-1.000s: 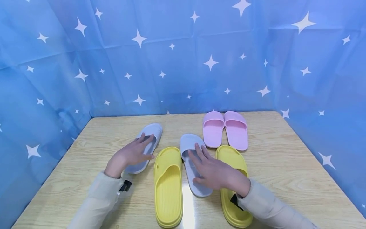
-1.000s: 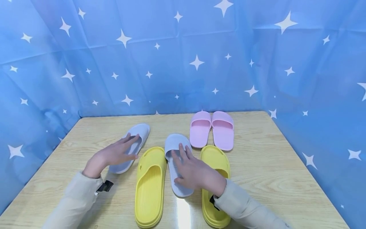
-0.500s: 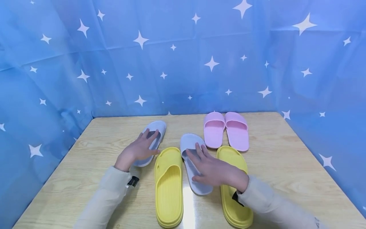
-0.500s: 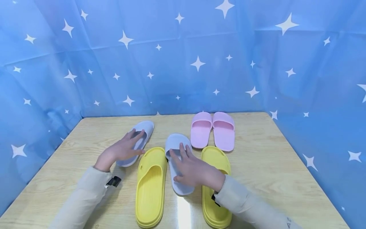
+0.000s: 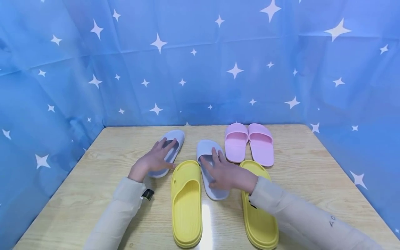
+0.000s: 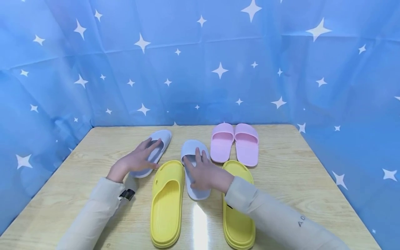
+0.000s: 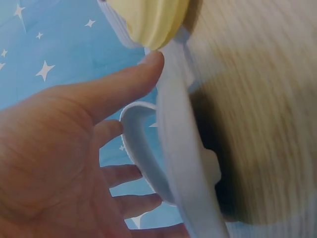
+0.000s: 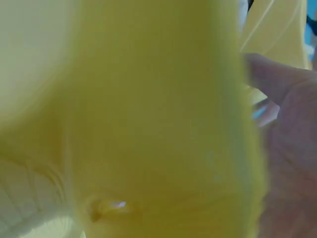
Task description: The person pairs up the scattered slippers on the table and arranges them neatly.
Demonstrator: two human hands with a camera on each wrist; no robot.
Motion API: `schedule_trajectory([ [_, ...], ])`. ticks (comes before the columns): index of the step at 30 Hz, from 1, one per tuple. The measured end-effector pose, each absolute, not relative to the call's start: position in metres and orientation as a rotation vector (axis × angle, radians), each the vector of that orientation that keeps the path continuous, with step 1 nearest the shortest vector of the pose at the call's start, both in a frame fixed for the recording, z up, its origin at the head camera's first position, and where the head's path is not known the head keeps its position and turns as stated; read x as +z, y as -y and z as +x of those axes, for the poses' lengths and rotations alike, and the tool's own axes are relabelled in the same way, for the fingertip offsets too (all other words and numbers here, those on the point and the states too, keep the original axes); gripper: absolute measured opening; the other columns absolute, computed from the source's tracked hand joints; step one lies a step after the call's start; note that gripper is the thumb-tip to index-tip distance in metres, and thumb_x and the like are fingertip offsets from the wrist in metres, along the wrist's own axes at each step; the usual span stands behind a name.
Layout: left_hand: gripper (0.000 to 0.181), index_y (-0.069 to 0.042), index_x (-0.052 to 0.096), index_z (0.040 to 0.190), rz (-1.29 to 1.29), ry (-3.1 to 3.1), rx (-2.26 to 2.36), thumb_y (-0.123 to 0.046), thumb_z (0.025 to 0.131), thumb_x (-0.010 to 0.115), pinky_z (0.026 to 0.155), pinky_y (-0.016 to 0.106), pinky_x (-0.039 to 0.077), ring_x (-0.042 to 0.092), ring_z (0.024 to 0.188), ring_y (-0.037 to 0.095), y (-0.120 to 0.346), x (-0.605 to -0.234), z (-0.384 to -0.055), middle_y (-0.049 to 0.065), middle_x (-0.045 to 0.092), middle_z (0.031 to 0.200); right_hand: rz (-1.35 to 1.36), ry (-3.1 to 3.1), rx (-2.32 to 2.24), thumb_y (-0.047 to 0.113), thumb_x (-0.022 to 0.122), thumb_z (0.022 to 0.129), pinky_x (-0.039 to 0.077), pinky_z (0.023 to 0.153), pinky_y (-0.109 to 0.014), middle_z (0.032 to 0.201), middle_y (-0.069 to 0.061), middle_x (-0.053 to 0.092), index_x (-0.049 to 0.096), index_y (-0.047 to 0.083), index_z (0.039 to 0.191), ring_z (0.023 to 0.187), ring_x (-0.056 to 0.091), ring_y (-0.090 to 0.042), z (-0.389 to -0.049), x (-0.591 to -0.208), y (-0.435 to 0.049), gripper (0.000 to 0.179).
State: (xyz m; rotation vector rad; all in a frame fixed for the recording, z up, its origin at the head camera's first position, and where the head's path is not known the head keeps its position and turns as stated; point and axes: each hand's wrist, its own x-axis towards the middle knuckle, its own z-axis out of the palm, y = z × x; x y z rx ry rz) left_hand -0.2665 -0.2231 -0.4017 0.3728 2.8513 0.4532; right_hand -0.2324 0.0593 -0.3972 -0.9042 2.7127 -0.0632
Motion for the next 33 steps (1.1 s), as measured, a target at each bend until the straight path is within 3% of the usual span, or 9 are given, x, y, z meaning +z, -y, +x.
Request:
schedule_trajectory([
  [6, 0.095, -0.034, 0.005, 0.155, 0.336, -2.883, 0.433, -0.044, 0.085, 0.069, 0.106, 0.071, 0.025, -0.001, 0.147, 0.047, 0.221, -0.405, -0.269, 0.013, -0.006, 0.163, -0.839, -2.688, -0.127, 0.042, 0.065, 0.090, 0.043, 0.105, -0.051, 0.159, -0.026, -0.010, 0.009, 0.023, 0.156, 0.146, -0.002, -0.048, -0.245, -0.396, -0.055, 0.089],
  [13, 0.092, -0.032, 0.008, 0.155, 0.346, -2.921, 0.415, -0.045, 0.086, 0.068, 0.102, 0.073, 0.029, 0.003, 0.145, 0.051, 0.221, -0.407, -0.270, 0.015, -0.002, 0.163, -0.798, -2.692, -0.160, 0.042, 0.067, 0.088, 0.044, 0.104, -0.050, 0.159, -0.023, -0.012, -0.005, 0.027, 0.156, 0.147, -0.003, -0.045, -0.253, -0.398, -0.050, 0.100],
  [21, 0.093, -0.031, 0.007, 0.155, 0.363, -2.922, 0.406, -0.045, 0.087, 0.067, 0.102, 0.072, 0.030, 0.002, 0.145, 0.051, 0.220, -0.407, -0.268, 0.015, -0.003, 0.163, -0.782, -2.701, -0.033, 0.044, 0.065, 0.089, 0.045, 0.103, -0.049, 0.158, -0.028, -0.011, -0.002, 0.021, 0.156, 0.146, -0.001, -0.049, -0.263, -0.396, -0.042, 0.098],
  [33, 0.092, -0.032, 0.008, 0.155, 0.392, -2.924, 0.412, -0.046, 0.087, 0.067, 0.101, 0.073, 0.030, 0.003, 0.144, 0.052, 0.223, -0.408, -0.270, 0.016, -0.002, 0.163, -0.664, -2.685, -0.076, 0.045, 0.065, 0.088, 0.041, 0.106, -0.053, 0.158, -0.026, -0.017, -0.005, 0.024, 0.156, 0.146, -0.004, -0.047, -0.290, -0.394, -0.041, 0.100],
])
